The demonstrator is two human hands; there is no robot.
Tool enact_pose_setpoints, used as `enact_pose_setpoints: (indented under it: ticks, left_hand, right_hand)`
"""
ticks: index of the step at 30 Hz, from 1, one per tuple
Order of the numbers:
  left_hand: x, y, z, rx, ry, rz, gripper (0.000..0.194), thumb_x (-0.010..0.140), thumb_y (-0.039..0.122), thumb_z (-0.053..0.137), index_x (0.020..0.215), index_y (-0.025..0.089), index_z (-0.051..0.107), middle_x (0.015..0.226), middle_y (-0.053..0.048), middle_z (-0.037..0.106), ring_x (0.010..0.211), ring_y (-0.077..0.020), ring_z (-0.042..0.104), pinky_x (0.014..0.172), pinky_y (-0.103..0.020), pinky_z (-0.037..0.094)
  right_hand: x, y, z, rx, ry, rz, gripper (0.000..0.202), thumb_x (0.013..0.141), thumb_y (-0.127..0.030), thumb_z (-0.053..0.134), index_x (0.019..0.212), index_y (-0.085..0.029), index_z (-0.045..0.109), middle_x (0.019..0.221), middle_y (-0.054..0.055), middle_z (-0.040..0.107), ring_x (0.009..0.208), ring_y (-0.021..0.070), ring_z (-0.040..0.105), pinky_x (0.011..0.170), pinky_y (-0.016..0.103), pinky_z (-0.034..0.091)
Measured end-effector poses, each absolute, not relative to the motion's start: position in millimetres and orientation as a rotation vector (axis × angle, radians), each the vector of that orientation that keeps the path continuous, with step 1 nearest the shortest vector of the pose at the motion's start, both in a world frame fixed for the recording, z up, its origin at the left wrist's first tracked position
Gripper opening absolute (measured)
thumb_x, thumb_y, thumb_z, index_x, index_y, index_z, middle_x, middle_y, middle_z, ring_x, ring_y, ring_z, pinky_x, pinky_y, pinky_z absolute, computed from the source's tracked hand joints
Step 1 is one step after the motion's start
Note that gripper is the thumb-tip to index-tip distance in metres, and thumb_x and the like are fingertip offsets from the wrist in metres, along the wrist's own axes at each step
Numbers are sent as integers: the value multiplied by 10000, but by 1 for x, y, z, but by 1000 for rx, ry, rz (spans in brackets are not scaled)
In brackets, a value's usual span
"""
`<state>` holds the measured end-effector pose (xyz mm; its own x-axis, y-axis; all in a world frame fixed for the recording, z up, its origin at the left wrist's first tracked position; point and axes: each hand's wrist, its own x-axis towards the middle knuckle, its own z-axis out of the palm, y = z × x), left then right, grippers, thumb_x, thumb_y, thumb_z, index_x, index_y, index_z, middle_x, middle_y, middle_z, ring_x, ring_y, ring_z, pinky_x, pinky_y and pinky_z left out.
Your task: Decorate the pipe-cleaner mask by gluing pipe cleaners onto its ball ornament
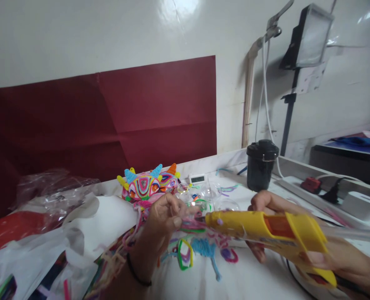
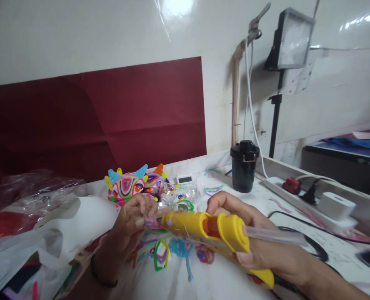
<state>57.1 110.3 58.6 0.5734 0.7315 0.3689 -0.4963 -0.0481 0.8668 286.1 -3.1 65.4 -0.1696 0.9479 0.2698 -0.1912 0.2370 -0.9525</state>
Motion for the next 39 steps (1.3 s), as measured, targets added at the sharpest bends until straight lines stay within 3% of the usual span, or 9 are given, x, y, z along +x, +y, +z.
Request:
enact_pose_setpoints:
  ticks: [4, 12, 21, 39]
  left_hand:
    - [58, 109, 59, 1271, 243, 1001, 262, 629, 250, 783, 681, 187, 533, 675, 21, 525, 656, -124, 472, 706, -280, 410]
    - [60, 112, 57, 1324, 238, 1017, 323, 608, 308, 816, 670, 180, 526, 654, 33, 541, 652, -110, 469, 702, -270, 422]
    - [62, 114, 53, 1289, 189, 1033, 290, 618, 275, 820, 670, 178, 551, 641, 37, 551, 631, -105, 478, 885, -419, 461]
    - [60, 115, 54, 1277, 193, 1047, 264, 625, 253, 811, 667, 180, 560, 644, 39, 536, 634, -102, 468, 904, -430, 453]
  right_hand:
    - [279, -4, 64, -626, -1165, 1310, 496, 509, -515, 856, 864, -292, 590, 677, 11, 619, 568, 207, 603, 525, 306, 452]
    - [292, 8, 46, -451, -1238, 1435, 503, 569, -317, 873, 973, -299, 574, 757, 11, 675, 645, 217, 657, 571, 297, 489]
    - [295, 9, 45, -436, -1228, 1465, 535, 554, -312, 885, 982, -300, 563, 779, 6, 676, 660, 211, 653, 585, 297, 505]
    - [295, 10, 44, -358, -1146, 1454, 555, 535, -177, 894, 975, -289, 575, 778, -16, 682, 658, 226, 701, 586, 343, 578]
